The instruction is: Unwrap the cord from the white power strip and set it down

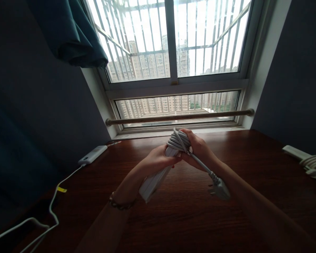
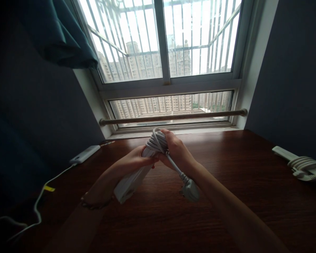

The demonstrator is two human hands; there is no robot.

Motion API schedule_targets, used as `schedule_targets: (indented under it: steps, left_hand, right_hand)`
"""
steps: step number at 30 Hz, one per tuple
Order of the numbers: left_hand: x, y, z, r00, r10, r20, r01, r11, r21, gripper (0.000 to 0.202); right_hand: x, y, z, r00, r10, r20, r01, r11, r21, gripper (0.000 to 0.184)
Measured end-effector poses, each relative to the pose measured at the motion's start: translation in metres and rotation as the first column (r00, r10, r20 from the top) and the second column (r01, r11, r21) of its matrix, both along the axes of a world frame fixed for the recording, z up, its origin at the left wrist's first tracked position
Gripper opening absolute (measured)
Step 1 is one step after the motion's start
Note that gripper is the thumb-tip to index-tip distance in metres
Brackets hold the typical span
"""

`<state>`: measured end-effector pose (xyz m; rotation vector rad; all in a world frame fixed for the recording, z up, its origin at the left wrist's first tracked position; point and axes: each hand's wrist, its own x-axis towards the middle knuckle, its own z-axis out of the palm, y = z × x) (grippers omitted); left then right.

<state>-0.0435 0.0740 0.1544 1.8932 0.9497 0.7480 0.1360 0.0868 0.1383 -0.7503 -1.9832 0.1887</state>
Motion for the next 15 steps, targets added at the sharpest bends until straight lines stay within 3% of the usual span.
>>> schedule_targets:
  steps: [5, 12, 15]
  left_hand:
    - [0.0046, -0.0038, 0.0019, 0.999, -0.022, 0.027, 0.023, 0.998, -0.059, 0.019]
    - [0.0053, -0.0083, 0.0032, 0.998, -0.069, 0.001, 0.068, 0.969, -0.238, 0.019]
    - [0.0055, -0.0044, -0.0001, 0.998, -0.039, -0.055, 0.03, 0.987, -0.158, 0.021]
  right_hand:
    - [0.002, -0.0088, 0.0087, 0.997, -0.072, -0.01, 0.071, 0.995, -0.066, 0.053]
    - [0.0057, -0.0082, 0.0102, 0.991, -0.129, 0.043, 0.134, 0.979, -0.153, 0.042]
    - [0.005, -0.0075, 0.0089, 0.993, -0.072, 0.09, 0.086, 0.983, -0.16, 0.047]
